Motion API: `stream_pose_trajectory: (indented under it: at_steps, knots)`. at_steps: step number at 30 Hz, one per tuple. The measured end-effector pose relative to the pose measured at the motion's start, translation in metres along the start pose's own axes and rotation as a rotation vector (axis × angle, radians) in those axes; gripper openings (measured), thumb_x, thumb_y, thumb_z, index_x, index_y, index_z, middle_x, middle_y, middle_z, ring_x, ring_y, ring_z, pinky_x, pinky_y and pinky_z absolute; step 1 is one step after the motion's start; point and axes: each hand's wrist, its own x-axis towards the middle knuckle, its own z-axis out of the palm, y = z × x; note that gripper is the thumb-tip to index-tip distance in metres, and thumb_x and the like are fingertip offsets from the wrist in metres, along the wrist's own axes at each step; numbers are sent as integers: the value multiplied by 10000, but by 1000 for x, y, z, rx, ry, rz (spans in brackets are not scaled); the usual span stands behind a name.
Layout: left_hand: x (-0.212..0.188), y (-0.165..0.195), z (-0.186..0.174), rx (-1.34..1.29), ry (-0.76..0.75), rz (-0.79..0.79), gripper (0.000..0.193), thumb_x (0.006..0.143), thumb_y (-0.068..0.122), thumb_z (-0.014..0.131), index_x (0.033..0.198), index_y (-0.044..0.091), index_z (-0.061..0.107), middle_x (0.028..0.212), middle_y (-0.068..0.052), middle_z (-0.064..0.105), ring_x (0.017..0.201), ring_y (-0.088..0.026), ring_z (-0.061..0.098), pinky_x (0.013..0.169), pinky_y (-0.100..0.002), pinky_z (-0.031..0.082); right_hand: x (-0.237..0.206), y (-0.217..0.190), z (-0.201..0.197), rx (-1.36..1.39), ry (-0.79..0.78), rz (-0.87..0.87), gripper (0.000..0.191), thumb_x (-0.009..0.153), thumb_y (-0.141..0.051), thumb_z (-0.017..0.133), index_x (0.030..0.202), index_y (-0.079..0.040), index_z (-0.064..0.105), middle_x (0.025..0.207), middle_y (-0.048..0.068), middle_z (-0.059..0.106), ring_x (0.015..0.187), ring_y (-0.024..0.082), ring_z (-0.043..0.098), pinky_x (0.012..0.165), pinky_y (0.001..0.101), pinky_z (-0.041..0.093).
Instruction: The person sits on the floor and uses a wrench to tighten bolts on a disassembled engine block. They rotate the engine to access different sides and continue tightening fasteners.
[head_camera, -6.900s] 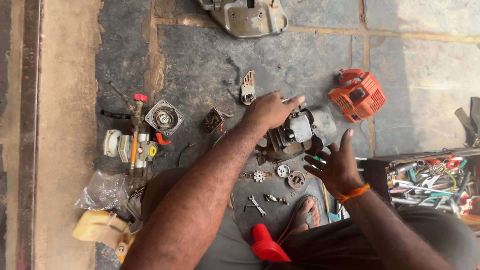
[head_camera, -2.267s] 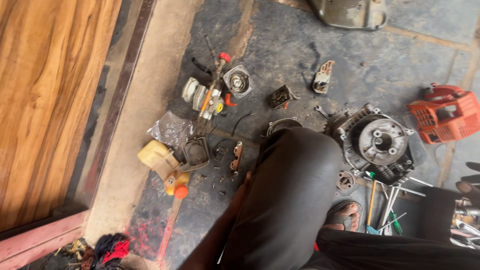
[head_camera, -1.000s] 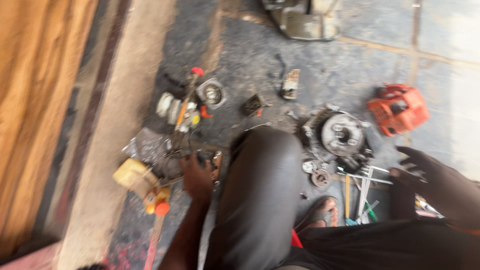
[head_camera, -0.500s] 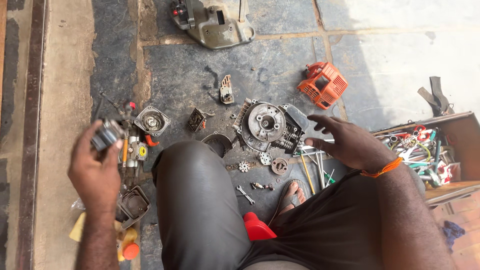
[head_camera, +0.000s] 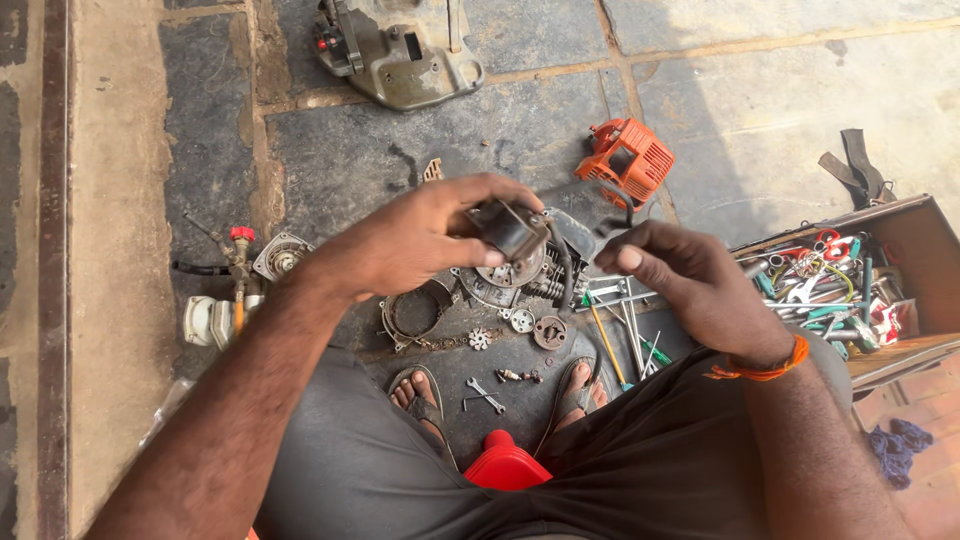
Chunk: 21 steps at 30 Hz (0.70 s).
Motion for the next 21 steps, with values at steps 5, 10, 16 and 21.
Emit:
stream_pose_trajectory:
  at_steps: [5, 10, 16, 21]
  knots:
    - [47, -11, 20, 76, -191, -6, 591, 810, -12, 722, 1331, 257, 653, 1227, -22, 754, 1094, -156, 726, 966, -340, 586, 1, 6, 14, -8, -25, 172, 382, 1016, -362, 611, 1067, -4, 735, 922, 39, 756, 899, 108, 690, 841, 293, 578]
    - [79, -36, 40, 213, -326, 73, 587, 777, -32, 705, 1322, 179, 659, 1168, -40, 768, 1047, -151, 729, 912, -325, 579, 8, -1, 28, -197, 88, 326, 399, 967, -383, 665, 1052, 5, 707, 845, 61, 748, 810, 113, 683, 746, 302, 571]
    - [107, -56, 57, 267, -386, 41, 594, 770, 42, 722, 1339, 182, 624, 1114, -40, 768, 1007, -158, 729, 896, -335, 574, 14, 15, 20, -203, 92, 128, 520, 984, -396, 633, 1327, -9, 585, 1167, 50, 711, 1084, 104, 663, 911, 291, 543]
    - [117, -64, 64, 307, -364, 68, 468, 838, 170, 738, 1287, 151, 607, 1091, -87, 755, 993, -236, 755, 864, -400, 585, 20, 44, 19, 64, -8, 448, 521, 956, -363, 671, 1335, -9, 616, 1168, 67, 706, 1067, 121, 637, 922, 303, 529]
